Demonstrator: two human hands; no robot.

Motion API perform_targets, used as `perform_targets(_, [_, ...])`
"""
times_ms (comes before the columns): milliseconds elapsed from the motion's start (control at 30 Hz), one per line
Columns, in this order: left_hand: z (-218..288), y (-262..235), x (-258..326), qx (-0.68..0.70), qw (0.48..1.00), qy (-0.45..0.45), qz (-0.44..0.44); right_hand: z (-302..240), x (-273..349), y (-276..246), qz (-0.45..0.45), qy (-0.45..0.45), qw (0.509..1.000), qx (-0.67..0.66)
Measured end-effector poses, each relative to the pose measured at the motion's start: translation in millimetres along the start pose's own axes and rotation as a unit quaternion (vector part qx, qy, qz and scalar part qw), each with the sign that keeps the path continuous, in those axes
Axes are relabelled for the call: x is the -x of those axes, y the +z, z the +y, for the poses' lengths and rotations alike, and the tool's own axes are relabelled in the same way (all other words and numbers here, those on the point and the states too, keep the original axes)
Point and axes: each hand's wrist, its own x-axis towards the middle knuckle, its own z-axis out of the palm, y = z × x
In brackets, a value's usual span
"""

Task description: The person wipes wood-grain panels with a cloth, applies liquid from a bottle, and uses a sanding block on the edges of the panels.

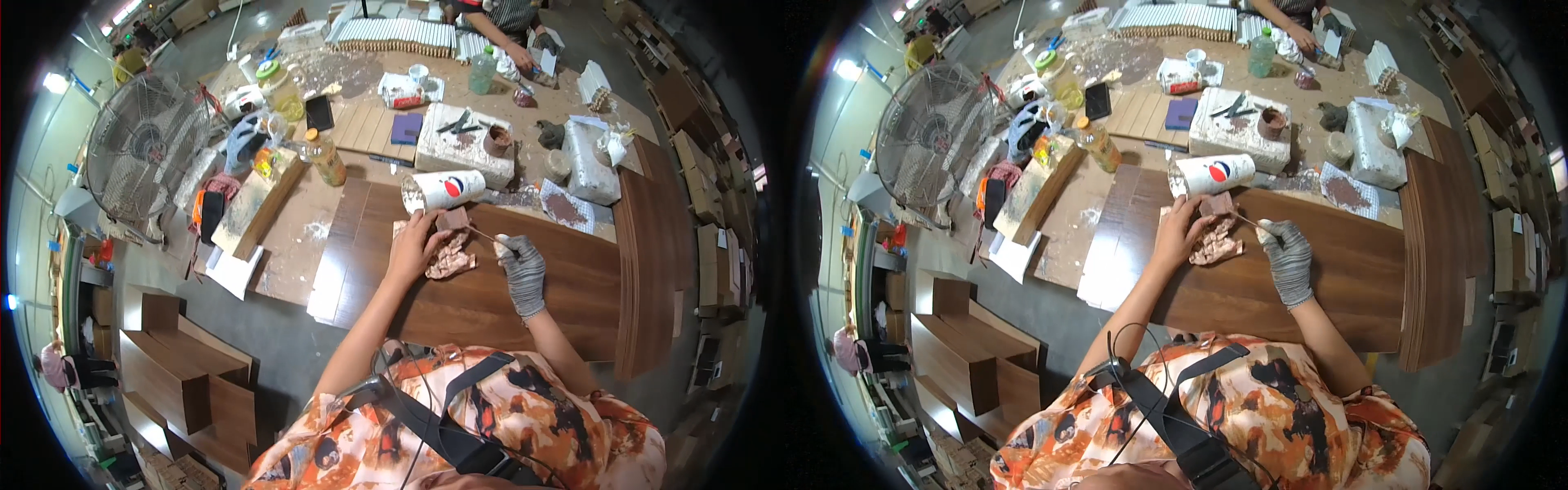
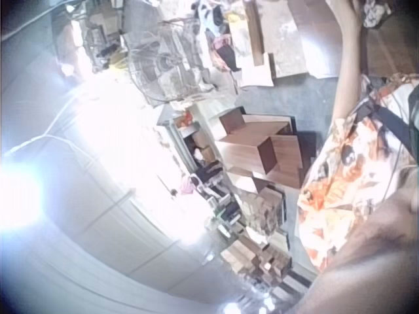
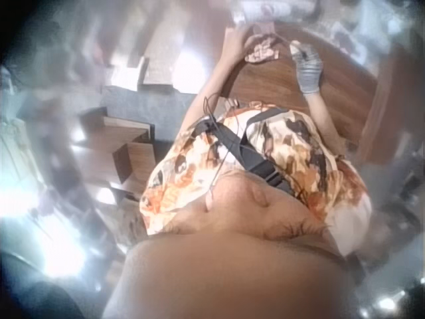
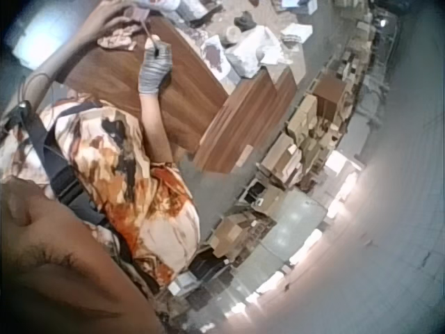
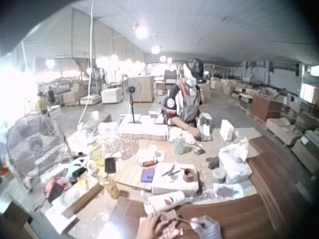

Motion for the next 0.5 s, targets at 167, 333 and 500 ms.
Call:
perform_targets(167, [2,3,5,0.011,1.0,0.004,-0.008,20,-18,9,-0.015,0.303,0.929,-0.212])
perform_targets(333, [0,3,6,-0.007,1.0,0.007,-0.007,33,-27,-1,0.003,0.305,0.928,-0.214])
perform_targets(500, [3,4,2,-0.004,1.0,0.007,-0.008,42,-38,2,-0.043,0.267,0.937,-0.221])
